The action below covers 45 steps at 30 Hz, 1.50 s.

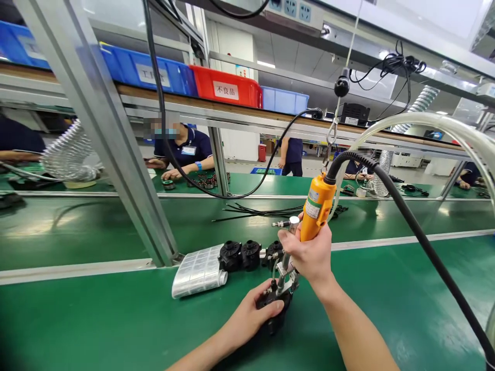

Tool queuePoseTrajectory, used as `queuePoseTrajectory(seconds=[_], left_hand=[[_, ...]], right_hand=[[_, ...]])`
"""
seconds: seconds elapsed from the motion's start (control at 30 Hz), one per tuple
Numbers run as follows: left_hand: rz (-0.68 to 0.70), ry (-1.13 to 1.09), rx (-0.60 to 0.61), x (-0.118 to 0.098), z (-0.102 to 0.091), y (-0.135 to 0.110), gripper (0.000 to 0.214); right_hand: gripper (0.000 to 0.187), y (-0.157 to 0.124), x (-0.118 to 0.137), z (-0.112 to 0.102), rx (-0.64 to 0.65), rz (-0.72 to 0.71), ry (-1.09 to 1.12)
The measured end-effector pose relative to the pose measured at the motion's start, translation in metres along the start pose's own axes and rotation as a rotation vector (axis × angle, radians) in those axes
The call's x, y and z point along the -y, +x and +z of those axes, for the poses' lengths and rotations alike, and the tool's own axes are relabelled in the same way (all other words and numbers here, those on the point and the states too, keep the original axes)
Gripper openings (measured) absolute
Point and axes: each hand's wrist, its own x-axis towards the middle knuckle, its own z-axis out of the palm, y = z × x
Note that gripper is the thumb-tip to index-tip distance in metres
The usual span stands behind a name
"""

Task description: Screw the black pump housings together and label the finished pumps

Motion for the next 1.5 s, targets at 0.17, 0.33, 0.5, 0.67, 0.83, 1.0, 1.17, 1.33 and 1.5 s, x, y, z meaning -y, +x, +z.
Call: queuePoseTrajectory(seconds=[0.17,0.33,0.5,0.67,0.83,1.0,1.17,1.33,1.5], left_hand=[[0.025,0.025,-0.015,0.005,0.001,0.001,0.047],[0.083,0.001,-0.028,0.030,-0.008,0.001,0.056],[0.057,-0.123,0.121,0.042,-0.010,-0.007,0.083],[-0.014,-0.145,0.133,0.031,0.006,-0.009,0.080],[0.024,-0.195,0.120,0.025,0.015,-0.008,0.075],[-0.005,-0.160,0.100,0.020,0.018,-0.011,0.070],[0.024,-0.168,0.105,0.025,0.018,-0.009,0.077],[0.036,-0.137,0.120,0.031,0.013,-0.007,0.086],[0.027,-0.082,0.105,0.028,0.014,-0.009,0.079]], right_hand=[[0.043,-0.002,-0.006,0.002,0.014,0.030,-0.004],[0.046,0.003,-0.001,-0.002,-0.047,0.023,0.012],[0.056,0.001,0.023,-0.046,-0.186,-0.052,0.005],[0.058,-0.011,0.041,-0.073,-0.148,-0.062,0.151],[0.063,-0.017,0.032,-0.035,-0.083,-0.036,0.328],[0.070,-0.017,0.013,-0.002,-0.045,0.012,0.252],[0.069,-0.019,0.016,0.002,-0.010,0.027,0.195],[0.061,-0.020,0.026,0.006,0.048,0.023,0.139],[0.051,-0.029,0.022,0.026,0.070,-0.005,0.070]])
